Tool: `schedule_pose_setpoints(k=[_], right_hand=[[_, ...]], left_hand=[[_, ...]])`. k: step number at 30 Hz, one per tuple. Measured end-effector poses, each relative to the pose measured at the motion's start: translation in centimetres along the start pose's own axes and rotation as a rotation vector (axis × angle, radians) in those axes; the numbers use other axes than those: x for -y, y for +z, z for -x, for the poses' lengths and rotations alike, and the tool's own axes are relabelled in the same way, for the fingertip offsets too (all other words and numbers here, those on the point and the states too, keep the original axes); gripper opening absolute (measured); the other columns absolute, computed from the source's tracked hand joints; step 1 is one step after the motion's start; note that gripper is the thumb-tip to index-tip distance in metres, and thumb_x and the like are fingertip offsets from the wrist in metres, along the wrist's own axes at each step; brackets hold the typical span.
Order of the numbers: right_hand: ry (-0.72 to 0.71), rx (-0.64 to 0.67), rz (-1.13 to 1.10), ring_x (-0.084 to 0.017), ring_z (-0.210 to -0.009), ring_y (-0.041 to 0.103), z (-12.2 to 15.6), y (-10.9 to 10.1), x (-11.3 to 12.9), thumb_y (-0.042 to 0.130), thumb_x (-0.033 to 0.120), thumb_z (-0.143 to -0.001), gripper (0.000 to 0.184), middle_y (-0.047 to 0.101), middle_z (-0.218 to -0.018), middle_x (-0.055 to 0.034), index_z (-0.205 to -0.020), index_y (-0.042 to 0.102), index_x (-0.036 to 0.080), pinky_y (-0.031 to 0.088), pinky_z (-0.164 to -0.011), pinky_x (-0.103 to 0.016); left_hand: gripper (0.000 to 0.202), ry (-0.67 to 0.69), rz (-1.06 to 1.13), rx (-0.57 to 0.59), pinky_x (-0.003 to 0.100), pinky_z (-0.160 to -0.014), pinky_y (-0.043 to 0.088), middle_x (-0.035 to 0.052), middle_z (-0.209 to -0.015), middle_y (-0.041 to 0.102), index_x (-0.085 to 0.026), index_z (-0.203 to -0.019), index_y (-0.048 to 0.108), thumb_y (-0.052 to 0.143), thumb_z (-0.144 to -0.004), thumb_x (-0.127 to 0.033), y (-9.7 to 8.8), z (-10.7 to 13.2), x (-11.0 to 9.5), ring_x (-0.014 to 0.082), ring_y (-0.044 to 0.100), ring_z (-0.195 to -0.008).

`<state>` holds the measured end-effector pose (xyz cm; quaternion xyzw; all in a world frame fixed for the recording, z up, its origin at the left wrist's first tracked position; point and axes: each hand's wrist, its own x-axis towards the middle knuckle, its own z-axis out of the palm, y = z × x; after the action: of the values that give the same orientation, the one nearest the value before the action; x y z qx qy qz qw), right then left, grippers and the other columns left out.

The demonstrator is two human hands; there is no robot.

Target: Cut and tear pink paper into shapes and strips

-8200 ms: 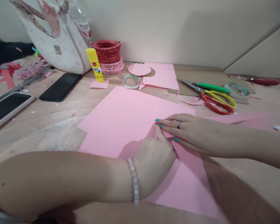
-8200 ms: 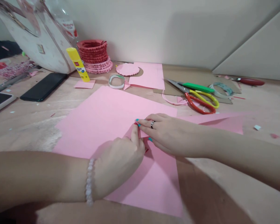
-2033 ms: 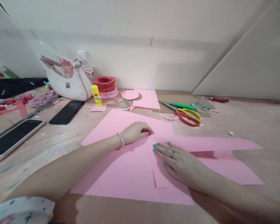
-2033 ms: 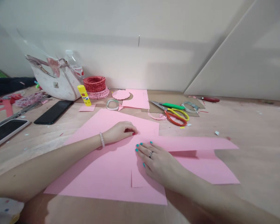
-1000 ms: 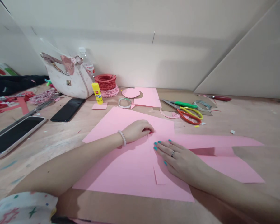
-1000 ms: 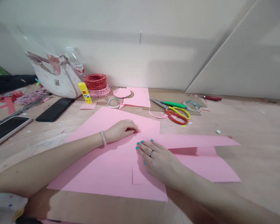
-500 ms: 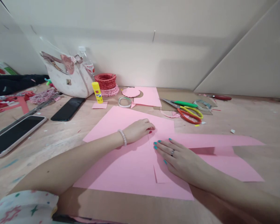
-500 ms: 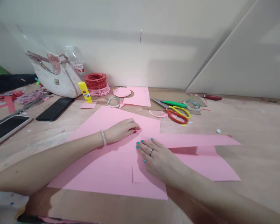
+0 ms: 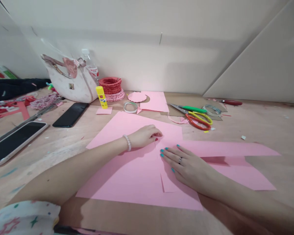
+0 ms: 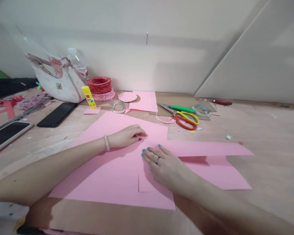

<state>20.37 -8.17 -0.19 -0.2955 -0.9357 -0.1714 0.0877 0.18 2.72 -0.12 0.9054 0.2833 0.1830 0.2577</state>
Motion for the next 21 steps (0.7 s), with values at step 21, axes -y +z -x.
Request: schedule_pose_setpoints(k=[21], right_hand=[[-0.008,-0.021,-0.019,-0.022,-0.106,0.056,-0.22,-0.39,-0.11,0.038,0.009,-0.083,0.036,0.064,-0.115,-0.0076,-0.110,0.062,0.010,0.043,-0.093,-0.041]], left_hand=[[0.022,-0.028,0.046,-0.044,0.026,-0.079,0.045,0.0070,-0.097,0.062,-0.013,-0.100,0.062,0.053,-0.081,-0.007,-0.03,0.04,-0.36,0.0151,0.056,-0.087]])
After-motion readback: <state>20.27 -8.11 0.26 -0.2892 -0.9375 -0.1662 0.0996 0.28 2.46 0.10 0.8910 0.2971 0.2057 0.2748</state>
